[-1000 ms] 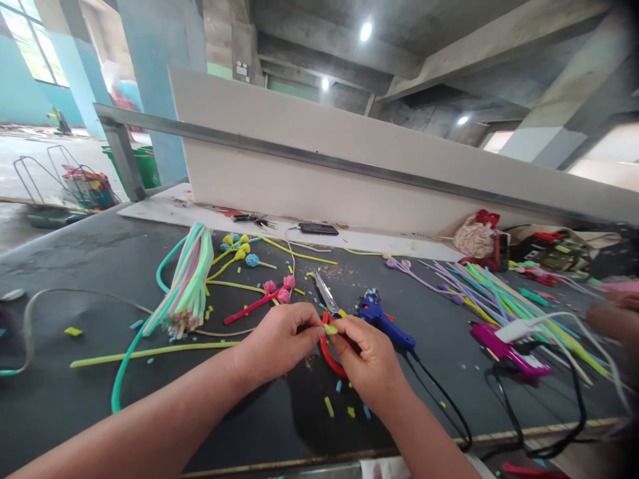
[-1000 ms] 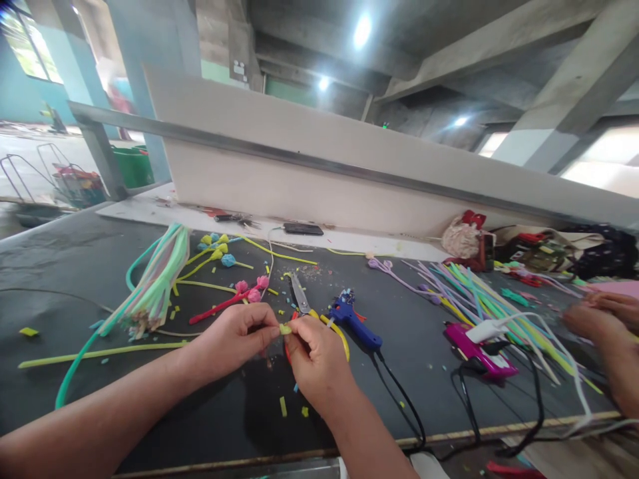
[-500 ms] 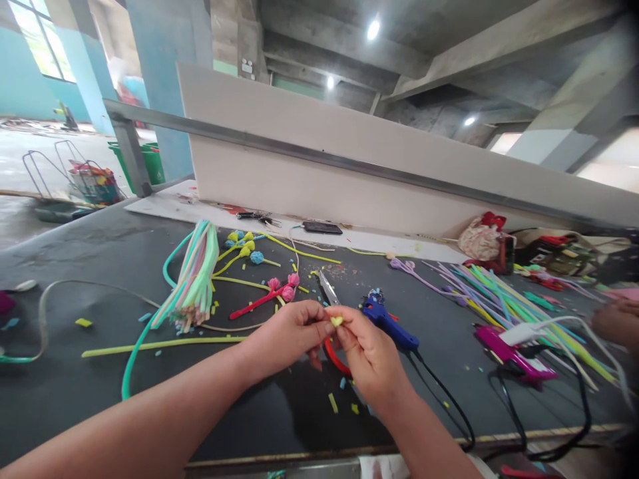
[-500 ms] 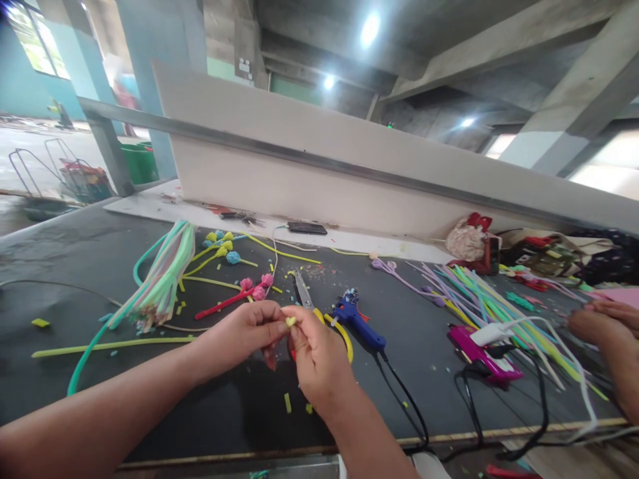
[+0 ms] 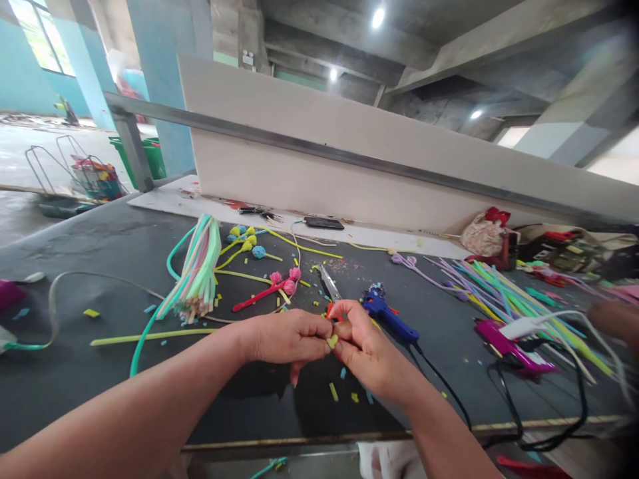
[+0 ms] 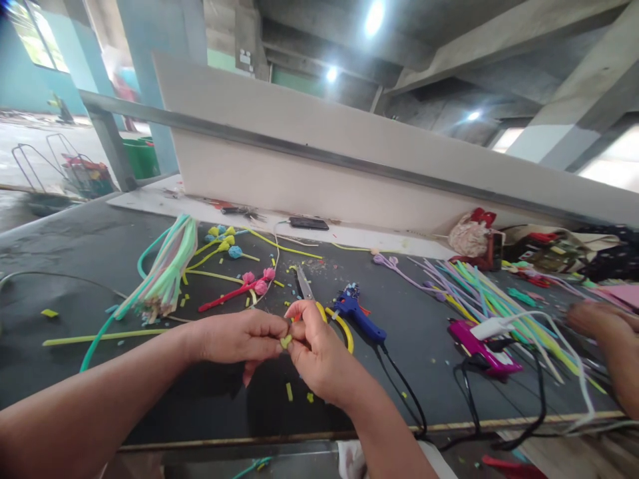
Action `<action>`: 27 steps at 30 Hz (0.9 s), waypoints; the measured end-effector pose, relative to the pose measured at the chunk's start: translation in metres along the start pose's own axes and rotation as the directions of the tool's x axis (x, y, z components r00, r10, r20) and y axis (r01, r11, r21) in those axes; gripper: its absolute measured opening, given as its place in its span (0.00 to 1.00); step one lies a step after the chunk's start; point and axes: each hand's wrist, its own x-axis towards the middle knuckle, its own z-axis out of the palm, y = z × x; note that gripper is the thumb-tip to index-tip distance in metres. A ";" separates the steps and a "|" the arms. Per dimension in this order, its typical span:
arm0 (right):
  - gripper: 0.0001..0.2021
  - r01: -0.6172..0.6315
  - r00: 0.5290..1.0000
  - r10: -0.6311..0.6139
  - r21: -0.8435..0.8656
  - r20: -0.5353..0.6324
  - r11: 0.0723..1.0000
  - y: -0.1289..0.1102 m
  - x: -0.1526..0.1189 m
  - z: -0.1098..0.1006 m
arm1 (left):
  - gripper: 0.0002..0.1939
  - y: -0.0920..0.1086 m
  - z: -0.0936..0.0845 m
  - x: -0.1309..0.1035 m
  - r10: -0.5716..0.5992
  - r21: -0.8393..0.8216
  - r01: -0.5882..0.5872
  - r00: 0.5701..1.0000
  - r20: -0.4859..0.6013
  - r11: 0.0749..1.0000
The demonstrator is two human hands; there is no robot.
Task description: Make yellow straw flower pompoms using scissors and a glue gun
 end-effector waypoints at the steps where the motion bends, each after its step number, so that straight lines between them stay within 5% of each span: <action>1: 0.09 -0.022 1.000 0.022 0.049 0.000 0.999 0.000 0.001 0.000 | 0.07 0.000 0.002 0.000 0.005 0.014 -0.005 1.000 -0.028 1.000; 5: 0.13 -0.049 0.995 0.064 0.178 -0.079 0.983 -0.002 0.001 -0.011 | 0.09 -0.005 0.007 0.006 0.013 -0.201 -0.042 0.990 -0.144 0.979; 9: 0.07 -0.078 0.984 0.125 0.329 -0.123 0.941 -0.003 -0.009 -0.030 | 0.09 -0.011 0.006 0.013 0.014 -0.485 -0.198 0.934 -0.357 0.852; 13: 0.10 0.092 0.975 0.019 0.475 -0.223 0.875 -0.003 -0.016 -0.036 | 0.11 -0.010 0.004 0.015 -0.011 -0.601 -0.282 0.899 -0.437 0.748; 18: 0.03 0.347 0.855 -0.217 0.208 -0.470 0.914 -0.003 -0.012 -0.021 | 0.10 -0.008 0.006 0.014 -0.031 -0.601 -0.292 0.883 -0.468 0.744; 23: 0.13 0.225 0.901 -0.260 -0.140 -0.346 0.964 -0.010 -0.007 -0.001 | 0.11 -0.010 0.009 0.016 0.035 -0.494 -0.355 0.838 -0.545 0.794; 27: 0.17 0.141 0.939 -0.183 -0.159 -0.291 0.977 -0.012 -0.001 0.007 | 0.11 -0.008 0.012 0.015 0.099 -0.331 -0.358 0.795 -0.598 0.873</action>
